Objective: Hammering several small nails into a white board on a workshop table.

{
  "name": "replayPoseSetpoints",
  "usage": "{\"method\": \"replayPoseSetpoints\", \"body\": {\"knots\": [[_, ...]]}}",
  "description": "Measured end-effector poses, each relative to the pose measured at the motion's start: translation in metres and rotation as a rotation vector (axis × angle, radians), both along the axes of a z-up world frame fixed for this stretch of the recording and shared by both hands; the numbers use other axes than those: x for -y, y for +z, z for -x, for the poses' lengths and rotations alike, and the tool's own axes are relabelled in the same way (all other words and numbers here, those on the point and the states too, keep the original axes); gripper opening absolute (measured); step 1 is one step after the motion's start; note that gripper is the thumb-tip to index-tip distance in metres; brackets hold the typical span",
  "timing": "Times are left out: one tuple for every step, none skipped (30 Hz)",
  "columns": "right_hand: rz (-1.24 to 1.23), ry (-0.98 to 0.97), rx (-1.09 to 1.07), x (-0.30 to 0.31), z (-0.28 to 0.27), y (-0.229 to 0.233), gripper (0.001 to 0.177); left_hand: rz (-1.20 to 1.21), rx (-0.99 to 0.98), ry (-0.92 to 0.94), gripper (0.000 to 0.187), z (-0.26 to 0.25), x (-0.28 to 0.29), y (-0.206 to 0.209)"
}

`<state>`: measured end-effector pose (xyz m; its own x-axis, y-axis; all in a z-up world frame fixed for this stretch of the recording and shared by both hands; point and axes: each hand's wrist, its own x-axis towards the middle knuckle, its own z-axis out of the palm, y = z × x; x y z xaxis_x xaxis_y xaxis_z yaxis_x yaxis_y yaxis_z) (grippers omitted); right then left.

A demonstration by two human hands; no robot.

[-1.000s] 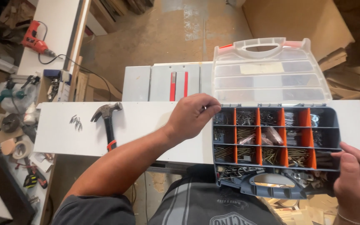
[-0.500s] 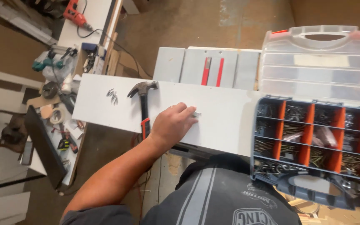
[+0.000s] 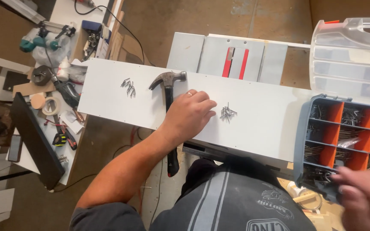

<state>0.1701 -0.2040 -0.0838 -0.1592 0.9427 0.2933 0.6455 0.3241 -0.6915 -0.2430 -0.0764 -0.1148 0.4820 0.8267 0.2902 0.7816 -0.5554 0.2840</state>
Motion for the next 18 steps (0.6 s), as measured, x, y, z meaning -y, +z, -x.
{"method": "replayPoseSetpoints", "body": {"knots": [[0.005, -0.012, 0.011, -0.012, 0.035, 0.020, 0.034, 0.005, 0.011, -0.012, 0.018, -0.002, -0.005, -0.001], [0.003, 0.134, 0.091, -0.025, 0.070, 0.039, 0.035, 0.033, -0.013, -0.028, 0.014, -0.005, -0.010, -0.002], [0.004, 0.279, 0.174, -0.040, 0.104, 0.058, 0.039, 0.057, -0.033, -0.046, 0.014, -0.009, -0.016, -0.002], [0.009, 0.267, 0.187, -0.048, 0.121, 0.051, 0.039, 0.059, -0.020, -0.059, 0.014, -0.012, -0.022, -0.005], [0.048, 0.315, 0.357, -0.056, 0.138, 0.043, 0.051, 0.096, -0.026, -0.097, 0.019, -0.014, -0.029, -0.007], [0.092, 0.361, 0.526, -0.065, 0.153, 0.036, 0.064, 0.132, -0.032, -0.135, 0.025, -0.018, -0.035, -0.008], [0.093, 0.347, 0.536, -0.071, 0.164, 0.023, 0.064, 0.127, -0.023, -0.148, 0.025, -0.018, -0.041, -0.005], [0.059, 0.373, 0.633, -0.077, 0.174, 0.011, 0.073, 0.228, -0.027, -0.162, 0.017, -0.019, -0.048, -0.002], [0.025, 0.399, 0.732, -0.085, 0.184, -0.001, 0.082, 0.328, -0.031, -0.175, 0.011, -0.020, -0.055, 0.001], [0.026, 0.387, 0.744, -0.085, 0.188, -0.003, 0.082, 0.321, -0.022, -0.187, 0.011, -0.018, -0.059, 0.004], [-0.043, 0.359, 0.768, -0.086, 0.192, -0.006, 0.080, 0.357, -0.052, -0.223, 0.007, -0.015, -0.062, 0.006], [-0.112, 0.331, 0.791, -0.086, 0.196, -0.010, 0.079, 0.392, -0.081, -0.259, 0.011, -0.012, -0.064, 0.008], [-0.109, 0.330, 0.801, -0.084, 0.195, -0.008, 0.079, 0.391, -0.072, -0.264, 0.011, -0.008, -0.064, 0.008], [-0.096, 0.296, 0.774, -0.082, 0.193, -0.006, 0.077, 0.379, -0.085, -0.288, 0.007, -0.003, -0.065, 0.008], [-0.083, 0.268, 0.743, -0.079, 0.191, -0.005, 0.075, 0.369, -0.099, -0.305, 0.003, 0.002, -0.063, 0.007], [-0.080, 0.272, 0.750, -0.077, 0.188, -0.004, 0.075, 0.372, -0.091, -0.305, 0.003, 0.006, -0.059, 0.006], [-0.031, 0.230, 0.714, -0.074, 0.185, -0.003, 0.074, 0.307, -0.094, -0.303, 0.005, 0.010, -0.056, 0.006], [0.016, 0.187, 0.678, -0.071, 0.181, -0.002, 0.072, 0.243, -0.097, -0.301, 0.011, 0.013, -0.053, 0.005]]}}
